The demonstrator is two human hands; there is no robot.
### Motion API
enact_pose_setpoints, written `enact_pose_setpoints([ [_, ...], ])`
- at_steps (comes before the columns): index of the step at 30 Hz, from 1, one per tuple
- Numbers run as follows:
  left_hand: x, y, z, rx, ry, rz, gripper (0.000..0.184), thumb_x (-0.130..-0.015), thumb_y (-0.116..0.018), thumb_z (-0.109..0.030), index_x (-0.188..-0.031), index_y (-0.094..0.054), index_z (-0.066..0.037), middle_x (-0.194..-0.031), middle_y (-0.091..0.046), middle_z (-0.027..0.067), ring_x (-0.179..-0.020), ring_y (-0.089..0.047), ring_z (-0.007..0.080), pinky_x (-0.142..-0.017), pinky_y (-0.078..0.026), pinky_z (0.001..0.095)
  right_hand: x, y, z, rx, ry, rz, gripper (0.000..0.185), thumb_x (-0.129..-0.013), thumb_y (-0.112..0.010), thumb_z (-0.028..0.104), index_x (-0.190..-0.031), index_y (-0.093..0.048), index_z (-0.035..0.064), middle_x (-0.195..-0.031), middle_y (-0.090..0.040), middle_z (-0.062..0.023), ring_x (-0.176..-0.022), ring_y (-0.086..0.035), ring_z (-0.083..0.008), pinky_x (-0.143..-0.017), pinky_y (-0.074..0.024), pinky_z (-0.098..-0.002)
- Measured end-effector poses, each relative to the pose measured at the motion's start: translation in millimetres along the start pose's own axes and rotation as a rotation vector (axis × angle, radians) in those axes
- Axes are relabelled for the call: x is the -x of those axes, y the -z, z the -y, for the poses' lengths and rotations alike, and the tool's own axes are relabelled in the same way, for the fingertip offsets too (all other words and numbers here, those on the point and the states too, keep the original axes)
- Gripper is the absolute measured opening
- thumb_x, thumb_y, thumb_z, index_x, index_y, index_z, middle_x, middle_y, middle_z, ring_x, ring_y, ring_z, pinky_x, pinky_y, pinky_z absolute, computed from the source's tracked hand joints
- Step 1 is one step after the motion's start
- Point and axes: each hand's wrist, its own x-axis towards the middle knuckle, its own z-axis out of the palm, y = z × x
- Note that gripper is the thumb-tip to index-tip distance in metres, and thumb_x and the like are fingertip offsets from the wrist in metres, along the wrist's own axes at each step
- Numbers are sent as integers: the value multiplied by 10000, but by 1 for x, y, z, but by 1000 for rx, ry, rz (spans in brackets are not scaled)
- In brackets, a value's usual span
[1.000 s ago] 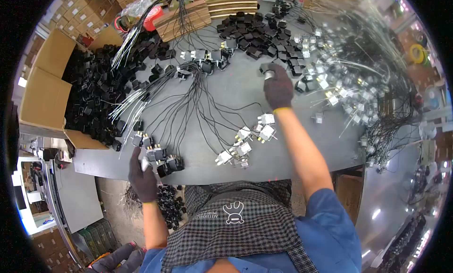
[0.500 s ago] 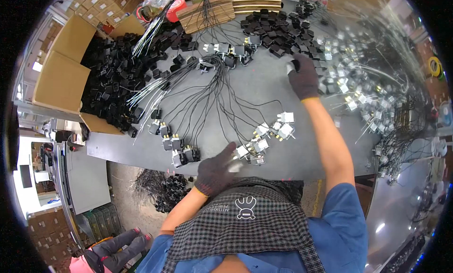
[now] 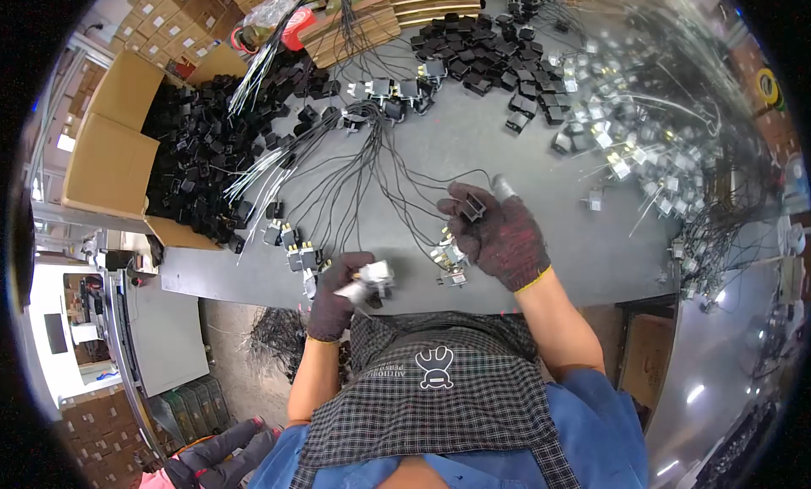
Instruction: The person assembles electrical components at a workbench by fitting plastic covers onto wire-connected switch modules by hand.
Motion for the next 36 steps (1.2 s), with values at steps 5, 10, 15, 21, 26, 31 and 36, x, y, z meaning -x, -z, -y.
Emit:
enact_pose_setpoints([
  [5,15,6,8,142,67,-342,477,-1012,-735,-386,-1320,-610,-43,-984,-680,91,-804,-705,211,-606,-577,348,-11,22,-38,241,120,-33,423,-1076,-658,306,-1393,-649,27,-1249,-731,-136,-1033,-719,-204,-793,-628,-317],
  [10,24,-3,-3,426,184,-651,523,-993,-748,-333,-1405,-623,-37,-1062,-711,72,-846,-677,167,-561,-530,313,-16,20,-71,242,32,-80,376,-1082,-651,282,-1395,-647,74,-1236,-709,-80,-1040,-707,-209,-769,-600,-329],
  [15,35,6,-20,150,142,-507,583,-965,-758,-356,-1406,-641,9,-1025,-727,77,-733,-659,136,-524,-467,251,-18,8,-90,260,-146,-57,378,-1060,-684,301,-1356,-655,67,-1225,-691,-79,-1019,-697,-191,-698,-570,-260],
  [21,22,9,-40,-117,117,-229,646,-929,-785,-463,-1359,-691,10,-1127,-756,85,-957,-697,149,-779,-549,286,-19,-8,-100,602,-182,12,459,-1101,-586,381,-1405,-619,38,-1168,-738,-96,-800,-695,-140,-557,-477,-243],
  [26,23,8,-40,-71,228,-190,682,-946,-777,-505,-1378,-688,14,-1222,-750,104,-1108,-695,189,-958,-548,347,-26,-23,-98,868,-286,-98,560,-1097,-532,517,-1368,-652,42,-940,-755,-86,-608,-635,-127,-481,-438,-262],
  [31,22,15,-15,-222,55,-126,652,-937,-786,-438,-1397,-682,13,-1264,-741,112,-1155,-690,209,-991,-540,353,-33,-31,-102,1021,-388,-154,649,-1097,-476,597,-1333,-656,20,-758,-712,-95,-540,-606,-144,-470,-428,-270],
  [36,26,19,-2,-128,65,-160,632,-924,-790,-382,-1397,-683,23,-1255,-742,109,-1149,-693,216,-995,-540,356,-29,-34,-113,1131,-108,25,679,-1109,-443,614,-1216,-685,-11,-714,-678,-92,-508,-577,-142,-449,-410,-283],
])
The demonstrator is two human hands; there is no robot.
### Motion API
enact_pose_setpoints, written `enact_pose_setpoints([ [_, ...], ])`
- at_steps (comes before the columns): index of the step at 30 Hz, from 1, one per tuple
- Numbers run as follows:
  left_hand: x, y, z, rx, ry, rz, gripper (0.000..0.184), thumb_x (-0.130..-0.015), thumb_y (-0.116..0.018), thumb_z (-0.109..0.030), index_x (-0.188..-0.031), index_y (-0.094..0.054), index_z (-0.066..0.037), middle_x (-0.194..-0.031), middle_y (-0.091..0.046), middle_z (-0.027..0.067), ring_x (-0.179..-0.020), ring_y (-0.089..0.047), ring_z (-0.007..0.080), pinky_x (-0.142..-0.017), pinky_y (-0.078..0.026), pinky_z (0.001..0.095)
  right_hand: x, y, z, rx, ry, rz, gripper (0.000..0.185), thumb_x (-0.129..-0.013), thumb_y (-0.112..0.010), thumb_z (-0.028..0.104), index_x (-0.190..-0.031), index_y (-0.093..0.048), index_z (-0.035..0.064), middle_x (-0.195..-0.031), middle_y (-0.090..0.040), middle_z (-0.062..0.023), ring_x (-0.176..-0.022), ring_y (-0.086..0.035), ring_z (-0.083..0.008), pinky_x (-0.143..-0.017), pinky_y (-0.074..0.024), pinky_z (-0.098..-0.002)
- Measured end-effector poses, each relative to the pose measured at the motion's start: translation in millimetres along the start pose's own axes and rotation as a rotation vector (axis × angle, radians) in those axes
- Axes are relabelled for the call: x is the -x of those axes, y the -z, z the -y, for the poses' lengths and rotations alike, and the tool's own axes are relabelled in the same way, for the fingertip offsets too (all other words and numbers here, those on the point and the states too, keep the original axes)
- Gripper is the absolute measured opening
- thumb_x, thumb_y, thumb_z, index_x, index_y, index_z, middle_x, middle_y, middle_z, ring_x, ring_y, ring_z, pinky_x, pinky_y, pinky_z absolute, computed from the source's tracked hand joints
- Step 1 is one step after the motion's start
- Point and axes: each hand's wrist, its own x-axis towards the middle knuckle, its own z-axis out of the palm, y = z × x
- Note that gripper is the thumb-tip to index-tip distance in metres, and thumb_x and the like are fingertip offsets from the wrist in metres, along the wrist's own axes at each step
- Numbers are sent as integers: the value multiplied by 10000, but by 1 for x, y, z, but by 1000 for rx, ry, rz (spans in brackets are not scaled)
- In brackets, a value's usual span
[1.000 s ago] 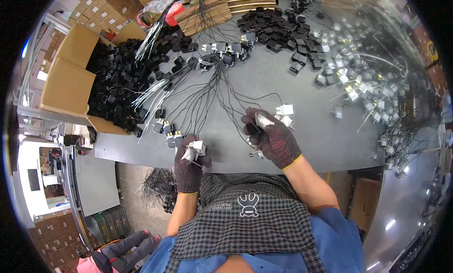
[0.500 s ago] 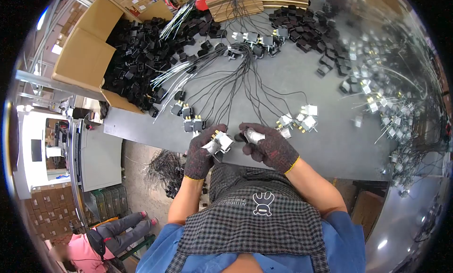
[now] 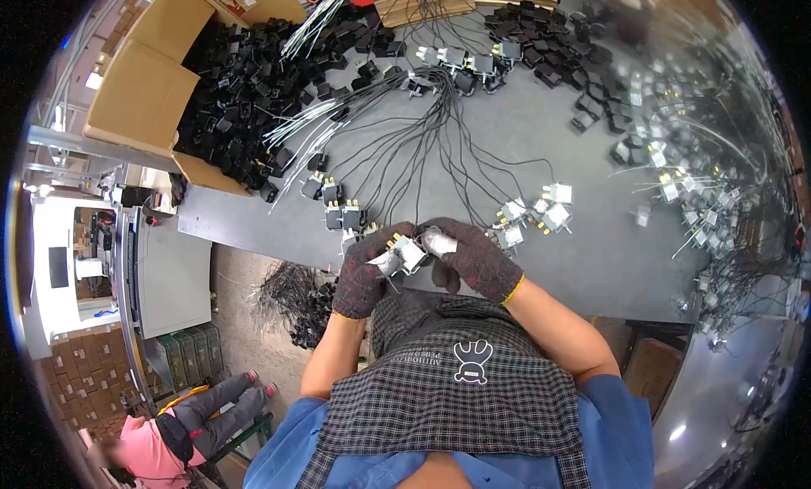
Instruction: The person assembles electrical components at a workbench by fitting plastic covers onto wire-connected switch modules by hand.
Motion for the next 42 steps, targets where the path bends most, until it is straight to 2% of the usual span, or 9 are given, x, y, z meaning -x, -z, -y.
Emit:
enact_pose_setpoints([
  [17,-1,1,-55,66,250,167,543,-926,-716,-149,-1444,-648,-1,-1292,-735,102,-1186,-665,191,-1032,-529,374,-23,4,6,55,-378,138,556,-1077,-548,579,-1072,-713,48,-669,-611,-25,-489,-537,-126,-441,-403,-301],
  [25,12,-9,-17,-167,86,-58,692,-897,-797,-161,-1533,-563,-21,-1273,-745,103,-1147,-679,163,-980,-553,340,-27,-4,-15,88,-335,176,551,-1076,-583,524,-1221,-703,5,-926,-714,-55,-675,-599,-122,-596,-501,-321],
  [27,24,-12,-30,-340,101,-59,648,-932,-771,-206,-1524,-563,-45,-1251,-747,160,-1084,-723,259,-928,-570,391,-31,-7,-43,149,82,156,494,-1077,-573,521,-1232,-691,67,-839,-657,-16,-599,-562,-116,-530,-472,-297],
  [29,30,-12,-35,-513,110,-53,606,-966,-746,-252,-1514,-563,-70,-1230,-749,217,-1021,-767,355,-875,-588,442,-22,-8,-8,140,-15,179,521,-1082,-553,530,-1248,-681,53,-897,-677,-30,-711,-614,-144,-631,-521,-321],
  [31,35,-10,-35,-542,146,-43,708,-902,-781,-197,-1541,-541,-11,-1105,-782,114,-941,-718,155,-861,-569,333,-22,-10,-8,133,-113,208,548,-1088,-533,540,-1263,-671,40,-955,-698,-45,-822,-665,-172,-732,-570,-345],
  [34,26,-17,-57,-143,306,-74,681,-920,-744,-203,-1543,-542,-15,-1113,-777,117,-931,-715,158,-863,-570,335,-30,-12,-37,311,266,173,493,-1118,-529,425,-1234,-678,-30,-1067,-769,-119,-963,-689,-175,-907,-551,-364],
  [36,23,-15,-54,-74,291,-33,656,-930,-726,-192,-1538,-551,-19,-1153,-770,117,-946,-708,161,-871,-569,336,-38,-5,-23,129,-139,202,470,-1106,-548,399,-1259,-672,-28,-1096,-777,-148,-978,-713,-197,-932,-554,-368],
  [39,20,-19,-41,-24,109,55,614,-945,-704,-162,-1529,-570,-29,-1290,-735,104,-1004,-697,170,-878,-570,336,-62,4,-17,-615,-29,453,471,-1081,-564,394,-1243,-697,-28,-1098,-779,-143,-986,-732,-222,-941,-560,-356],
  [42,16,-19,-40,-147,36,82,598,-951,-716,-142,-1522,-576,-33,-1394,-704,123,-1126,-699,197,-978,-550,371,-76,-10,-32,-407,-88,250,430,-1067,-540,351,-1187,-715,-23,-1085,-778,-152,-987,-748,-231,-915,-591,-363],
])
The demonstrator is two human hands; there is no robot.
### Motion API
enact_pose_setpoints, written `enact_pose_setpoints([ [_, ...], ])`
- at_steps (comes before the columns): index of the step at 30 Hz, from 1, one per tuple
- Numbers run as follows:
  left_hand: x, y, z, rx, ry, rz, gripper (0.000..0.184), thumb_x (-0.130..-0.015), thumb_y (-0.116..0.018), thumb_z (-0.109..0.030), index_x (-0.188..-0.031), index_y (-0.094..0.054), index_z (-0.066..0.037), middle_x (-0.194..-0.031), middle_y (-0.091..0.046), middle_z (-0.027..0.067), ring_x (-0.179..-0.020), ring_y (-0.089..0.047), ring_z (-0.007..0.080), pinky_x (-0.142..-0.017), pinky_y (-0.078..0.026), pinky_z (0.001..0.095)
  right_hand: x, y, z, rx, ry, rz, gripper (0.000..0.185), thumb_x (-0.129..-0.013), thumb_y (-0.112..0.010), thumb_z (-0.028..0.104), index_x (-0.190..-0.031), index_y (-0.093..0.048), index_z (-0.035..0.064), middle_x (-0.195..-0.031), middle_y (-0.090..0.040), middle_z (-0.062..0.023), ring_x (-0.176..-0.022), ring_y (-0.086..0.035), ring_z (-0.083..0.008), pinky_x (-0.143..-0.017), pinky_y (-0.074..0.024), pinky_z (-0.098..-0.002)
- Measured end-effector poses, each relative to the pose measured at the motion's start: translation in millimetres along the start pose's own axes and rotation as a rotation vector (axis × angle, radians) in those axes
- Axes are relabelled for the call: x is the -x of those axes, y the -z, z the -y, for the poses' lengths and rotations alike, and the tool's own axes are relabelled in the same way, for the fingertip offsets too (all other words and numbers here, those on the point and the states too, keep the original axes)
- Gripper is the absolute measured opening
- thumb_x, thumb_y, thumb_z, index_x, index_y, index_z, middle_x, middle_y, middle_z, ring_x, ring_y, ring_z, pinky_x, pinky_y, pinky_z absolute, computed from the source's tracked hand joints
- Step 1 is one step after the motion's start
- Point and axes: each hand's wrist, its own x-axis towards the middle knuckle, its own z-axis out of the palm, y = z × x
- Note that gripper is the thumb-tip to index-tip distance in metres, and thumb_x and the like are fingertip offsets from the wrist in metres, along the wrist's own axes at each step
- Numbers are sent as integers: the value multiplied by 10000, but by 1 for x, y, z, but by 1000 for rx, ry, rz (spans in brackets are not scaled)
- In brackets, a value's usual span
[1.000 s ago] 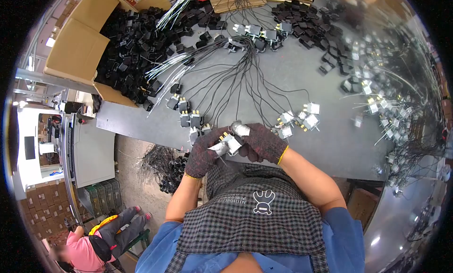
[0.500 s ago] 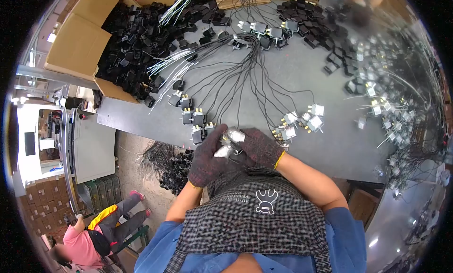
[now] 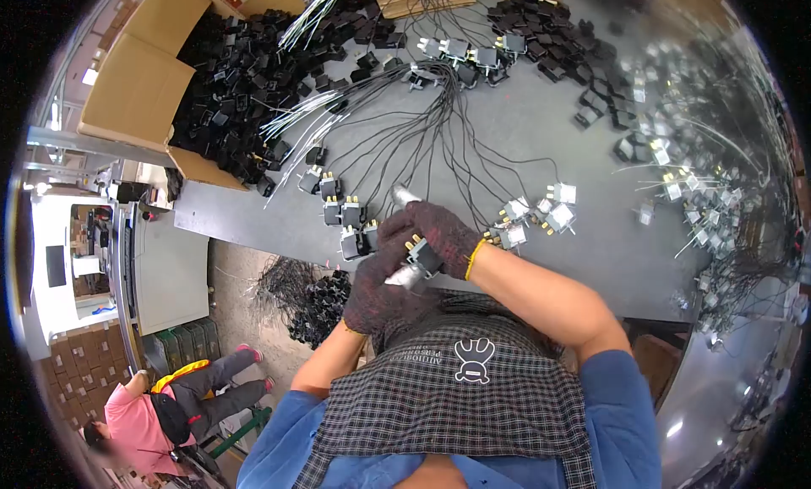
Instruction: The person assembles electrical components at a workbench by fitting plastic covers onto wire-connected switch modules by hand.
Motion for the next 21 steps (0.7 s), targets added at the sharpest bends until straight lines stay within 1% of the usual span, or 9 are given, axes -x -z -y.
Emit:
enact_pose_setpoints([
  [2,-7,12,-6,5,61,60,577,-952,-716,-138,-1506,-592,-36,-1396,-703,130,-1139,-698,204,-998,-542,382,-3,-16,15,-57,-262,-145,412,-1064,-527,327,-1183,-705,-25,-1084,-776,-174,-985,-758,-226,-878,-619,-386],
  [7,-23,21,-2,-213,-144,93,543,-945,-728,-124,-1473,-626,-46,-1411,-697,147,-1210,-693,245,-1049,-527,386,-1,-15,-7,-239,-175,-97,420,-1074,-511,325,-1180,-710,-29,-1092,-775,-162,-999,-756,-231,-883,-612,-398],
  [9,-30,28,-12,-94,21,198,560,-937,-750,-138,-1470,-621,-26,-1413,-697,140,-1243,-680,256,-1080,-510,385,-3,-3,-16,-292,-109,-139,415,-1081,-501,314,-1184,-716,-26,-1127,-771,-157,-1044,-751,-241,-935,-597,-412],
  [11,-34,44,18,-216,-188,245,581,-929,-764,-199,-1457,-626,0,-1379,-717,116,-1215,-689,255,-1053,-524,388,22,-5,9,940,470,-112,325,-1048,-576,260,-1221,-746,44,-1187,-758,-118,-1135,-715,-216,-1044,-529,-363],
  [13,-39,64,-16,-254,-121,79,497,-954,-737,-125,-1432,-648,-21,-1225,-741,110,-1095,-708,216,-949,-570,366,6,13,6,873,68,-363,282,-1041,-587,184,-1257,-728,70,-1201,-744,-111,-1045,-743,-215,-931,-586,-369],
  [15,-43,95,-5,136,-50,-148,505,-946,-733,-103,-1434,-644,-9,-1222,-742,105,-1040,-713,228,-922,-574,367,49,20,57,74,345,-284,421,-1077,-588,267,-1438,-610,52,-1251,-746,-112,-875,-764,-228,-744,-598,-341],
  [18,-47,147,16,77,315,-234,514,-948,-721,-99,-1445,-632,-4,-1187,-747,95,-946,-711,220,-852,-581,358,71,68,98,292,652,-653,381,-1062,-601,247,-1405,-645,89,-1176,-732,-61,-865,-708,-124,-678,-546,-284],
  [19,-52,151,50,4,272,-305,508,-945,-715,-89,-1442,-637,-11,-1169,-750,101,-907,-705,210,-819,-580,352,69,153,118,603,865,-1022,387,-1001,-691,254,-1357,-671,104,-1197,-745,-91,-920,-731,-181,-757,-582,-348],
  [21,-51,141,61,-71,215,-374,504,-943,-708,-78,-1438,-642,-18,-1151,-753,107,-868,-699,200,-785,-578,345,81,232,132,1249,714,-1513,406,-947,-735,246,-1326,-680,111,-1239,-742,-134,-1041,-739,-296,-890,-590,-427],
])
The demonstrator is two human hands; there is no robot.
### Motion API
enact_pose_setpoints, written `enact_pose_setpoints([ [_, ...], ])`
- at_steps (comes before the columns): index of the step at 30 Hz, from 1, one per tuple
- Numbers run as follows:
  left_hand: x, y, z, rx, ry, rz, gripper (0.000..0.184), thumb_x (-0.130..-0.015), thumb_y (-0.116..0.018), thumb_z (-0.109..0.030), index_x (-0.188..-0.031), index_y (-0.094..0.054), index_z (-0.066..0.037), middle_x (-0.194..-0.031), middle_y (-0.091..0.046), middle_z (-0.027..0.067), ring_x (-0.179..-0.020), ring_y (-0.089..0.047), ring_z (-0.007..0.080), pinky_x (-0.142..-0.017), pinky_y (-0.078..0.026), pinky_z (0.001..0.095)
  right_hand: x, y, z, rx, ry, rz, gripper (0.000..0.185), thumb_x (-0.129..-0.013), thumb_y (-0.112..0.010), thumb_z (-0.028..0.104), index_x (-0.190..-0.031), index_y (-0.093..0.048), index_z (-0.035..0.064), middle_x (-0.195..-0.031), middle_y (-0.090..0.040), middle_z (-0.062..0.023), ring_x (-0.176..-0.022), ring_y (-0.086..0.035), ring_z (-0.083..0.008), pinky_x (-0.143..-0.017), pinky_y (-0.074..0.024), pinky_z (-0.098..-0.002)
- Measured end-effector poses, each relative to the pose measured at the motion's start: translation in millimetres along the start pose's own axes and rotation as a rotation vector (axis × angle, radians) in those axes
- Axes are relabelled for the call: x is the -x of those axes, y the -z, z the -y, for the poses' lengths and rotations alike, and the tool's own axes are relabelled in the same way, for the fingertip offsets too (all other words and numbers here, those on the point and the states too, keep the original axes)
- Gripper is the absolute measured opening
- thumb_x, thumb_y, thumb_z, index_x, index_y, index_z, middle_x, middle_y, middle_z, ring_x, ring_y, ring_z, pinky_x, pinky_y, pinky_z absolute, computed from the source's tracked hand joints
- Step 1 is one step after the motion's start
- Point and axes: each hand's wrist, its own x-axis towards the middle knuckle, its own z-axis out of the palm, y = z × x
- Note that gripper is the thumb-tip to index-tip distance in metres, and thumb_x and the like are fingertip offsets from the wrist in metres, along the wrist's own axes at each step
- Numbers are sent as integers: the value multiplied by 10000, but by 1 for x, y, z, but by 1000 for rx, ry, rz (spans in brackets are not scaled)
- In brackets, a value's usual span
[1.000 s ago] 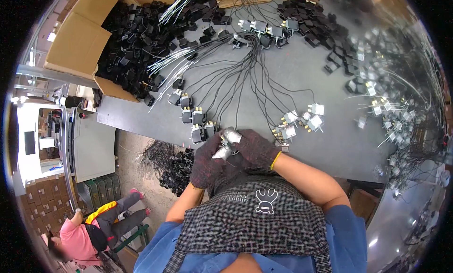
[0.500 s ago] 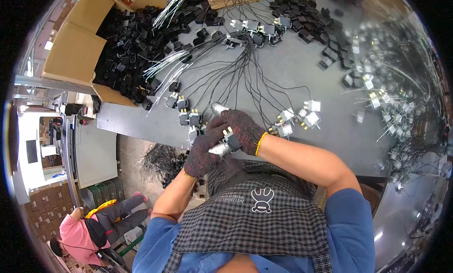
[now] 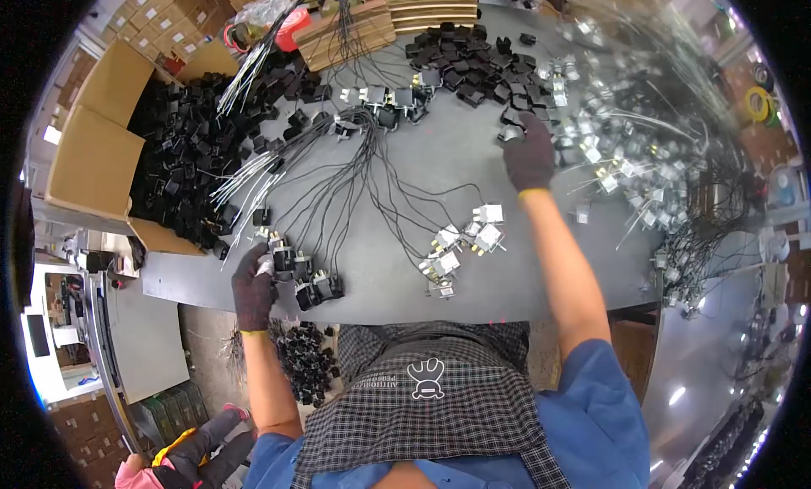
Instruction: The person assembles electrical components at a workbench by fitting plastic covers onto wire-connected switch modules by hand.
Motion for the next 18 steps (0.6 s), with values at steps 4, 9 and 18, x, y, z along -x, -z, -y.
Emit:
enact_pose_setpoints([
  [4,67,-69,-43,-260,-626,-516,606,-830,-814,-49,-1408,-643,15,-1240,-753,211,-1027,-763,308,-900,-599,399,-16,-7,-38,234,-36,321,408,-909,-744,250,-1278,-696,85,-1313,-698,-190,-1238,-665,-375,-1060,-537,-427],
  [9,97,-133,-28,-387,-656,54,562,-859,-766,-38,-1413,-673,-51,-1183,-789,164,-1049,-779,290,-928,-604,388,8,-2,-21,300,78,181,412,-851,-755,293,-1203,-670,97,-1242,-710,-190,-1137,-693,-385,-945,-574,-480],
  [18,93,-189,-44,-465,-379,495,660,-936,-790,-373,-1517,-583,-140,-1240,-770,137,-1036,-777,295,-846,-614,379,59,76,-29,-1132,-644,293,221,-993,-661,209,-1171,-670,77,-1085,-740,-57,-890,-710,-247,-769,-577,-327],
])
